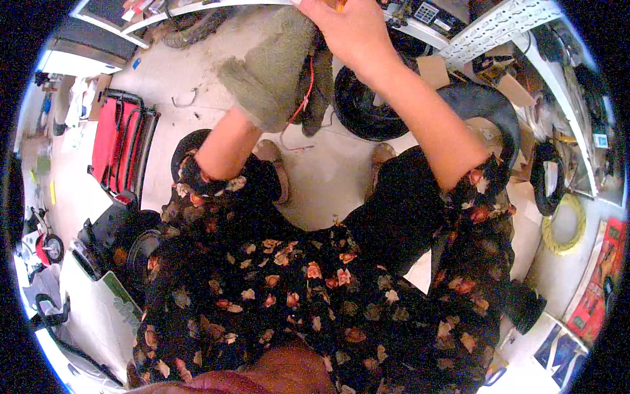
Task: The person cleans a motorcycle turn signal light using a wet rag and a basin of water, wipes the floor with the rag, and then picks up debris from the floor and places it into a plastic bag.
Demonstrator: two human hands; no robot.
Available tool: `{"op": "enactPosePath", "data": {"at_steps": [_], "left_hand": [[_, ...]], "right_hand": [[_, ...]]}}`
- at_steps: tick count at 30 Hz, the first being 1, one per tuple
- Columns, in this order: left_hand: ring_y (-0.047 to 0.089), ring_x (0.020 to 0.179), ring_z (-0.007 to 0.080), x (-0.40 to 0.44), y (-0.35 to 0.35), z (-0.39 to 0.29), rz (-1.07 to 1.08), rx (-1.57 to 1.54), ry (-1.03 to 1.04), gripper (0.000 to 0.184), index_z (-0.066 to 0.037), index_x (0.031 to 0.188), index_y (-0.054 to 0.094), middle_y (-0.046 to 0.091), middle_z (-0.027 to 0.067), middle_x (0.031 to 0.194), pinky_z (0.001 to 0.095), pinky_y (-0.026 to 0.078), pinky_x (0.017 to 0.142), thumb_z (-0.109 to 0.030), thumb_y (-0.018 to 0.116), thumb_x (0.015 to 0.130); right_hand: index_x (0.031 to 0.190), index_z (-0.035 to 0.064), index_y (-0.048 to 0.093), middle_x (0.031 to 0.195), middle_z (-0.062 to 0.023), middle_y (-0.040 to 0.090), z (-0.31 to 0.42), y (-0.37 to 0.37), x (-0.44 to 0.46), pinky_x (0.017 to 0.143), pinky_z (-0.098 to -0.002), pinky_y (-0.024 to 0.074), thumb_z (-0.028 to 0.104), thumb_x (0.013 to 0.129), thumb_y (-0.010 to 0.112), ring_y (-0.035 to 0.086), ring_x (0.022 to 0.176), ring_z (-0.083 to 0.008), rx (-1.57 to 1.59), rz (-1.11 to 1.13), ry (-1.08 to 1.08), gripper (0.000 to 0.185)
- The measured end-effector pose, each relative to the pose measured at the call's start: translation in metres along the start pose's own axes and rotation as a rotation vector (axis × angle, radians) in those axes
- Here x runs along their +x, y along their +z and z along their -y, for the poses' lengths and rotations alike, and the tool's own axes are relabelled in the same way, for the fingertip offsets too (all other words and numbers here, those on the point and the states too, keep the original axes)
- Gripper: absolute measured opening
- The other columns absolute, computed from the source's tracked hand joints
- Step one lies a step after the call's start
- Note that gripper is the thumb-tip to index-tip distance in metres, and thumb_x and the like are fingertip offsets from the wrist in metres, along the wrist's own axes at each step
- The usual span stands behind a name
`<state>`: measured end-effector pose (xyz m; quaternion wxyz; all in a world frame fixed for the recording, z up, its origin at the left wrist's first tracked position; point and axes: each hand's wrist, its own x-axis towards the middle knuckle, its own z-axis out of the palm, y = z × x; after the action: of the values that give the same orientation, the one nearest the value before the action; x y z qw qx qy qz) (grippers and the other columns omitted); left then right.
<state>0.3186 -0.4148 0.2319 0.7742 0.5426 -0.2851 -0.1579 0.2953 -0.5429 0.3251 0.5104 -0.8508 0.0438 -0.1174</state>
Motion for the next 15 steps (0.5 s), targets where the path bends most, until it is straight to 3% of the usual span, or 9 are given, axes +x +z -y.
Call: {"op": "enactPosePath", "data": {"at_steps": [2, 5, 8, 11, 15], "left_hand": [[0.058, 0.093, 0.025, 0.004, 0.008, 0.0, -0.095, 0.046, -0.004, 0.024, -0.002, 0.109, 0.055, 0.059, 0.014, 0.101, 0.0346, 0.047, 0.082, -0.013, 0.053, 0.089], [0.058, 0.09, 0.0267, 0.006, 0.019, -0.002, -0.242, 0.295, 0.06, 0.021, -0.001, 0.106, 0.056, 0.06, 0.0159, 0.097, 0.0357, 0.048, 0.079, -0.013, 0.053, 0.088], [0.058, 0.089, 0.0272, 0.001, 0.021, -0.001, -0.343, 0.776, 0.307, 0.02, -0.001, 0.103, 0.057, 0.061, 0.0162, 0.095, 0.0368, 0.048, 0.078, -0.013, 0.053, 0.088], [0.058, 0.091, 0.0262, 0.001, 0.018, 0.005, -0.356, 0.921, 0.422, 0.022, -0.001, 0.107, 0.056, 0.06, 0.0154, 0.099, 0.0366, 0.048, 0.08, -0.013, 0.052, 0.089], [0.058, 0.094, 0.0249, 0.003, 0.013, 0.013, -0.299, 0.711, 0.32, 0.026, -0.002, 0.112, 0.054, 0.059, 0.0143, 0.103, 0.0364, 0.048, 0.082, -0.015, 0.052, 0.09]], "right_hand": [[0.116, 0.0041, 0.037, 0.093, -0.0078, 0.041, -0.006, 0.006, 0.001, 0.076, -0.0341, 0.0385, 0.032, 0.091, 0.059, 0.042, 0.084, -0.0177, -0.077, -0.056, -0.023, 0.043], [0.118, 0.0064, 0.036, 0.095, -0.0072, 0.04, -0.012, 0.008, 0.009, 0.076, -0.0334, 0.0383, 0.029, 0.092, 0.059, 0.042, 0.085, -0.0172, 0.302, -0.006, 0.167, 0.042], [0.12, 0.0084, 0.034, 0.095, -0.0065, 0.04, 0.0, 0.009, 0.0, 0.075, -0.0328, 0.0382, 0.027, 0.092, 0.059, 0.041, 0.084, -0.0161, 0.369, 0.009, 0.195, 0.041], [0.12, 0.0094, 0.033, 0.093, -0.0057, 0.039, -0.001, 0.015, -0.003, 0.073, -0.0324, 0.0385, 0.023, 0.091, 0.06, 0.041, 0.081, -0.0151, 0.359, -0.001, 0.048, 0.041], [0.118, 0.0084, 0.034, 0.089, -0.004, 0.038, -0.01, 0.021, -0.007, 0.07, -0.03, 0.0376, 0.02, 0.088, 0.062, 0.041, 0.078, -0.0136, 0.2, -0.006, -0.352, 0.043]]}}
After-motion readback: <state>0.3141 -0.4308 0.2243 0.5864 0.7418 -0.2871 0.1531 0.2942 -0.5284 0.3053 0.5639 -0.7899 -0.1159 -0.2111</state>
